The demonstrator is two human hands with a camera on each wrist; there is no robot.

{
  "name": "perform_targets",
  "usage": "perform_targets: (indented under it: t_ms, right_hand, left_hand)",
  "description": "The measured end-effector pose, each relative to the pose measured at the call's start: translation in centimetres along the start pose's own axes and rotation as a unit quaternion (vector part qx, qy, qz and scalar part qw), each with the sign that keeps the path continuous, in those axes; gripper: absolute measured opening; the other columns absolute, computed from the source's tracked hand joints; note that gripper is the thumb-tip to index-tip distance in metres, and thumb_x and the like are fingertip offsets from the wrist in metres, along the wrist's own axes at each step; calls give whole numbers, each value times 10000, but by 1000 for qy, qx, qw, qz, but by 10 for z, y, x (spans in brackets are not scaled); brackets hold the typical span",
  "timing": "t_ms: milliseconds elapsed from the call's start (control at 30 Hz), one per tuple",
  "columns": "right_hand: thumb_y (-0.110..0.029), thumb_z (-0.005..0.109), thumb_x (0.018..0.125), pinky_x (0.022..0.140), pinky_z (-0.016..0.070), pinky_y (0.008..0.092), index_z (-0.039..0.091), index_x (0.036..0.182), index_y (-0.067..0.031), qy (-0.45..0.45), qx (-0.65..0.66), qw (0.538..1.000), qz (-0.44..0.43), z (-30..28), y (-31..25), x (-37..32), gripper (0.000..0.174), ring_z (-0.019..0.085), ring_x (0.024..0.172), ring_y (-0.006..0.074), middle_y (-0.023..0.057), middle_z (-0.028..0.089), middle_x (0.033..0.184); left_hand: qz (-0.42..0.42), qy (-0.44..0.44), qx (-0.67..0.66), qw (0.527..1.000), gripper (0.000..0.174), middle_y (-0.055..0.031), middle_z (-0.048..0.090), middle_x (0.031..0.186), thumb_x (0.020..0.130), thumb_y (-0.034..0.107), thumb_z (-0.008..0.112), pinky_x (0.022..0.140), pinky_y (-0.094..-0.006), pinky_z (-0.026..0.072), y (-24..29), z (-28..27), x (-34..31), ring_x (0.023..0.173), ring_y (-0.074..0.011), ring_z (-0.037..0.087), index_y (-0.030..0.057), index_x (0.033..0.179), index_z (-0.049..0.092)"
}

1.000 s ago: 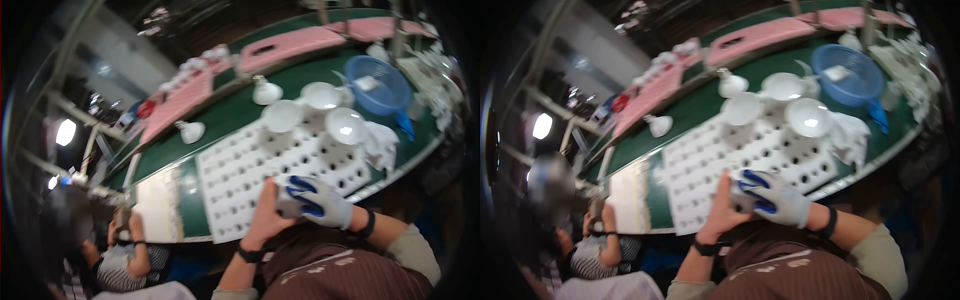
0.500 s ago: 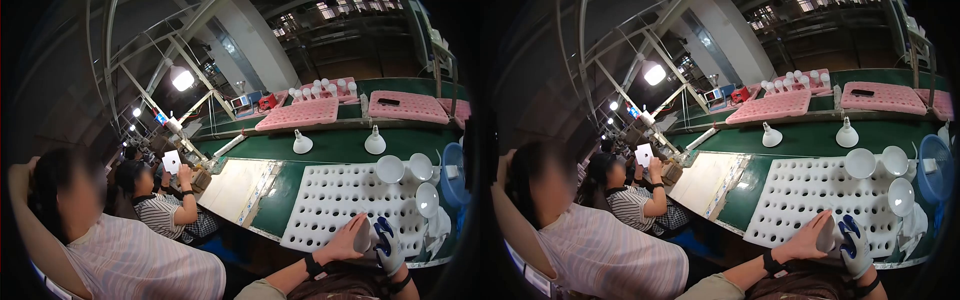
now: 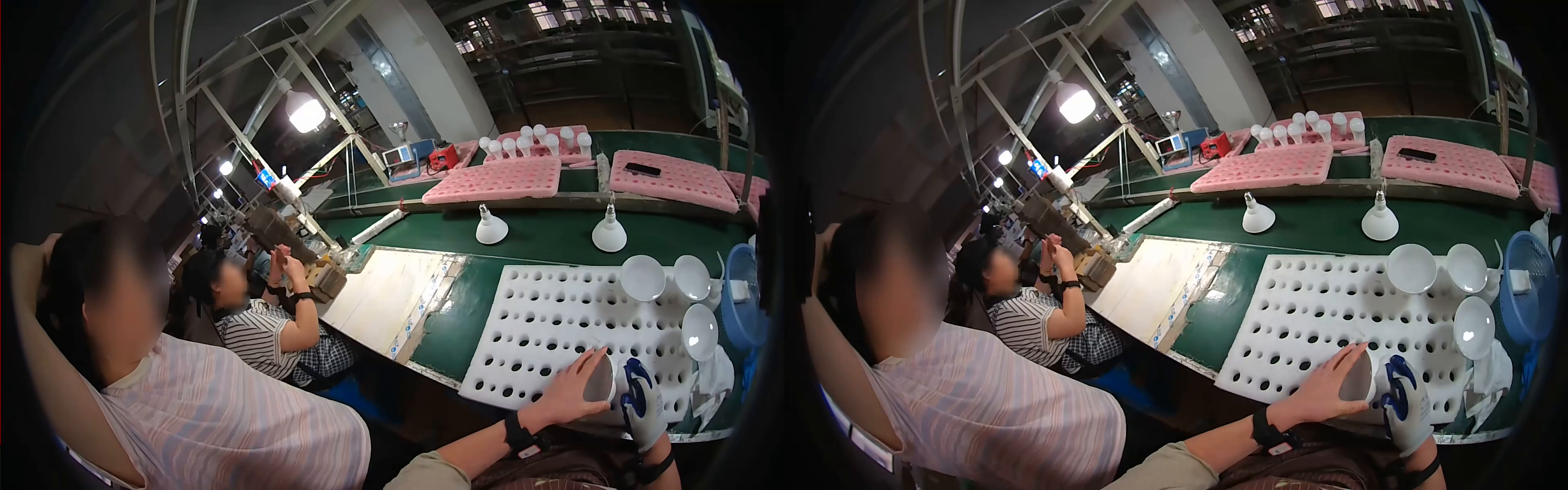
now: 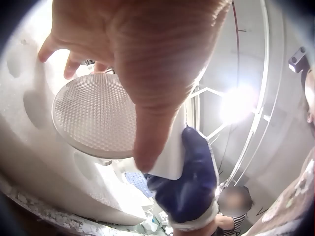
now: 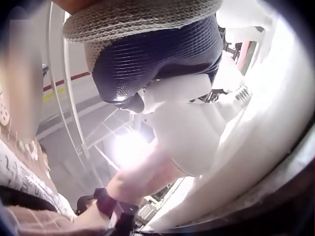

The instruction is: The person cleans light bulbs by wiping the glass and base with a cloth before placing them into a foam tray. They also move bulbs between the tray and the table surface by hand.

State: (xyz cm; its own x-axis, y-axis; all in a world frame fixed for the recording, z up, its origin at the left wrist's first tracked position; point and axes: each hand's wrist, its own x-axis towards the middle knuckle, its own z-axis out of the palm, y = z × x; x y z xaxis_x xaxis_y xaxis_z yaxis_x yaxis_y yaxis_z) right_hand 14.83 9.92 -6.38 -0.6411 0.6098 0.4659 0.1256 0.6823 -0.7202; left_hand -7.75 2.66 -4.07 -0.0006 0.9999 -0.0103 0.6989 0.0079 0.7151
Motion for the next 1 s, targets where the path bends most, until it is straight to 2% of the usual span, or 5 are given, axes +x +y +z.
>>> perform_targets:
  t_ms: [167,500,633,700,1000]
  right_hand:
    - [13,577,751,1071,382,474,467,1333,-14,111,163,977,83,6,6,-8,593,456,1290,422,238,512,1351]
    - [9,540,776,1028,408,458,417,1402,-50,-47,-203,977,31,-23,3,-2,641,462,1293,377,232,498,1368]
    - [-75,570,800,1083,379,412,550,1311,14,82,258,958,97,-2,-24,-2,519,464,1312,331,217,460,1409]
    - [-60,589,756,1091,364,456,553,1303,4,-37,-64,996,41,-10,-44,12,551,471,1294,379,228,507,1367]
    - [-186,702,767,1064,376,442,594,1291,-61,35,-40,992,110,-24,-32,13,550,486,1245,389,201,510,1378]
  left_hand:
    - [3,-5,-40,999,1139,-226,212,1546,677,357,797,1123,-461,301,15,-1,0,1377,-437,310,109,1552,112]
    - [132,59,0,989,1149,-205,199,1557,649,270,812,1154,-443,271,3,12,3,1414,-398,253,41,1539,123]
    - [124,44,35,991,1121,-204,193,1560,668,267,815,1151,-448,274,10,6,3,1409,-408,266,46,1537,143]
    - [37,15,-56,998,1089,-210,184,1563,689,294,817,1146,-457,279,17,2,3,1394,-423,294,45,1531,173]
    - [53,24,19,998,1154,-289,307,1503,646,442,847,1169,-422,257,9,3,10,1407,-400,309,-104,1458,236]
